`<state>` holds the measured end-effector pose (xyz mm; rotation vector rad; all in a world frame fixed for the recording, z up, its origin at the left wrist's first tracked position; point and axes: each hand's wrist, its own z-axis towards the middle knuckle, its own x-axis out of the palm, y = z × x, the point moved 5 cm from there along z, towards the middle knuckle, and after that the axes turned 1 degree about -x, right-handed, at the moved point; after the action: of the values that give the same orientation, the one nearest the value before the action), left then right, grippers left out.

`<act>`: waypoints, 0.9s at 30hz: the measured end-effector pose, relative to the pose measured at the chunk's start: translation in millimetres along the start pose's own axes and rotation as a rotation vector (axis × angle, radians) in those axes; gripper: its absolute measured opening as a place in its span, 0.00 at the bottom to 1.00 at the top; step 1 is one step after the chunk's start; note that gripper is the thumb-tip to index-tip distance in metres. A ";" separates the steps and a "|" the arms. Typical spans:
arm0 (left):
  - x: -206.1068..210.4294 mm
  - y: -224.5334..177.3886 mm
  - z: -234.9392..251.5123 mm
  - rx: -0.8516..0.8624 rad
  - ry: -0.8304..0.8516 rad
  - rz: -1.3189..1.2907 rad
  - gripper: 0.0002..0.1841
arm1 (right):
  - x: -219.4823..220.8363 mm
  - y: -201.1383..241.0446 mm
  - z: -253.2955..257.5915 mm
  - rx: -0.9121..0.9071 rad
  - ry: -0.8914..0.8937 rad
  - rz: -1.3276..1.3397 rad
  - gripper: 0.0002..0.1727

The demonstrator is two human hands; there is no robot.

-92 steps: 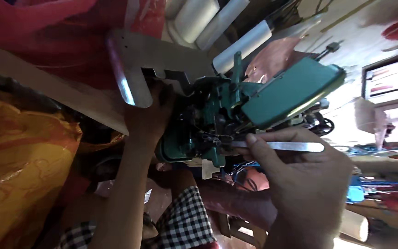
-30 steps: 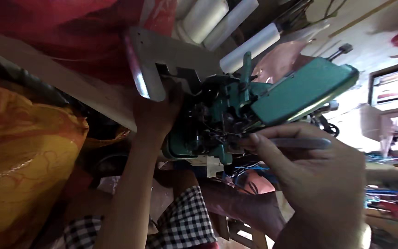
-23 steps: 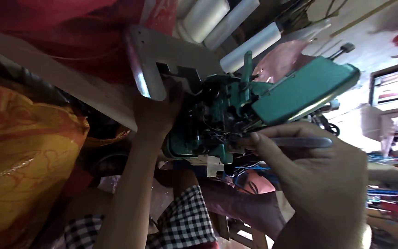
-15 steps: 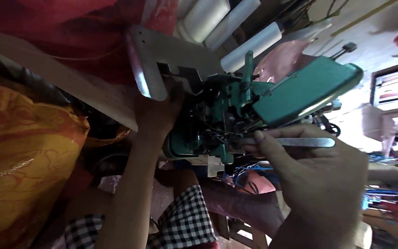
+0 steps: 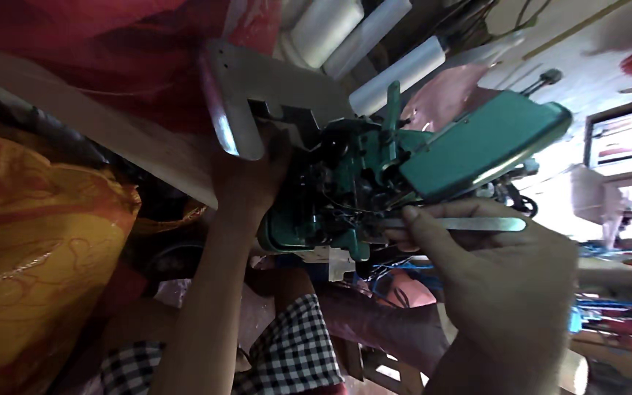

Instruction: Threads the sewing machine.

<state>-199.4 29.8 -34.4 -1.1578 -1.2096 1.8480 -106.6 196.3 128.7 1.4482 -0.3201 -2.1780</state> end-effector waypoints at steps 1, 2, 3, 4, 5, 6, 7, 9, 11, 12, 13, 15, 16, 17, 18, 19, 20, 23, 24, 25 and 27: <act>0.0 -0.7 -0.1 0.006 -0.007 0.005 0.19 | -0.2 -0.2 -0.2 0.001 -0.001 0.008 0.03; 0.1 -1.3 -0.4 0.009 -0.007 0.004 0.19 | -0.3 -0.5 -0.3 0.004 -0.002 0.020 0.03; 0.1 -1.2 -0.7 0.004 -0.003 0.005 0.19 | -0.4 -0.6 -0.6 0.007 -0.005 0.026 0.03; 0.2 -1.0 -1.0 -0.009 0.011 0.006 0.19 | -0.4 -0.5 -0.8 0.013 -0.006 0.033 0.04; 0.3 -0.8 -1.1 -0.021 0.027 0.005 0.19 | -0.4 -0.5 -0.8 0.018 -0.007 0.039 0.04; 0.6 -0.3 -0.9 -0.026 0.030 -0.001 0.19 | -0.4 -0.6 -0.7 0.020 -0.008 0.047 0.04; 0.7 0.0 -0.6 -0.029 0.030 -0.010 0.19 | -0.3 -0.7 -0.7 0.021 -0.010 0.056 0.04; 1.5 1.5 0.2 -0.033 0.029 -0.025 0.19 | 0.1 -0.9 -0.5 0.022 -0.017 0.064 0.05; 1.5 2.3 0.1 -0.028 0.016 -0.031 0.19 | 0.9 -0.2 -0.6 0.035 -0.025 0.046 0.04; 1.4 2.7 -0.4 -0.025 0.000 -0.032 0.19 | 1.3 0.3 -0.8 0.040 -0.025 0.033 0.04; 1.2 2.8 -0.8 -0.024 -0.003 -0.030 0.19 | 1.7 0.6 -1.1 0.038 -0.024 0.017 0.04; 1.5 3.5 -0.6 -0.034 0.008 -0.033 0.19 | 2.0 0.4 -1.9 0.012 -0.017 -0.010 0.03; 1.6 3.5 -0.4 -0.030 0.007 -0.032 0.19 | 2.0 0.2 -2.3 -0.006 -0.012 -0.017 0.03; 1.9 3.5 -0.2 -0.018 -0.001 -0.031 0.19 | 2.1 0.4 -2.8 -0.025 -0.009 -0.025 0.03; 2.0 3.2 -0.3 0.000 -0.010 -0.030 0.19 | 2.2 0.7 -3.3 -0.040 -0.008 -0.029 0.04; 2.0 3.0 -0.5 0.017 -0.015 -0.027 0.19 | 2.1 0.8 -3.8 -0.047 -0.008 -0.034 0.04; 2.1 3.1 -0.5 0.024 -0.014 -0.026 0.19 | 2.0 0.5 -4.1 -0.054 -0.008 -0.035 0.04; 2.4 3.8 -0.4 0.026 -0.017 -0.036 0.20 | 2.1 0.4 -5.7 -0.066 -0.020 -0.023 0.04; 2.3 3.9 -0.4 0.015 -0.011 -0.041 0.20 | 2.2 1.2 -6.5 -0.070 -0.027 -0.031 0.04; 2.5 3.8 -0.2 0.009 -0.008 -0.045 0.19 | 2.4 2.1 -7.5 -0.078 -0.035 -0.053 0.04; 3.6 4.2 0.2 0.020 -0.015 -0.044 0.19 | 3.2 3.8 -9.8 -0.098 -0.049 -0.095 0.04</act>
<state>-201.2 31.2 -39.5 -1.0993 -1.2131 1.8349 -97.6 192.1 123.9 1.3836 -0.1616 -2.2738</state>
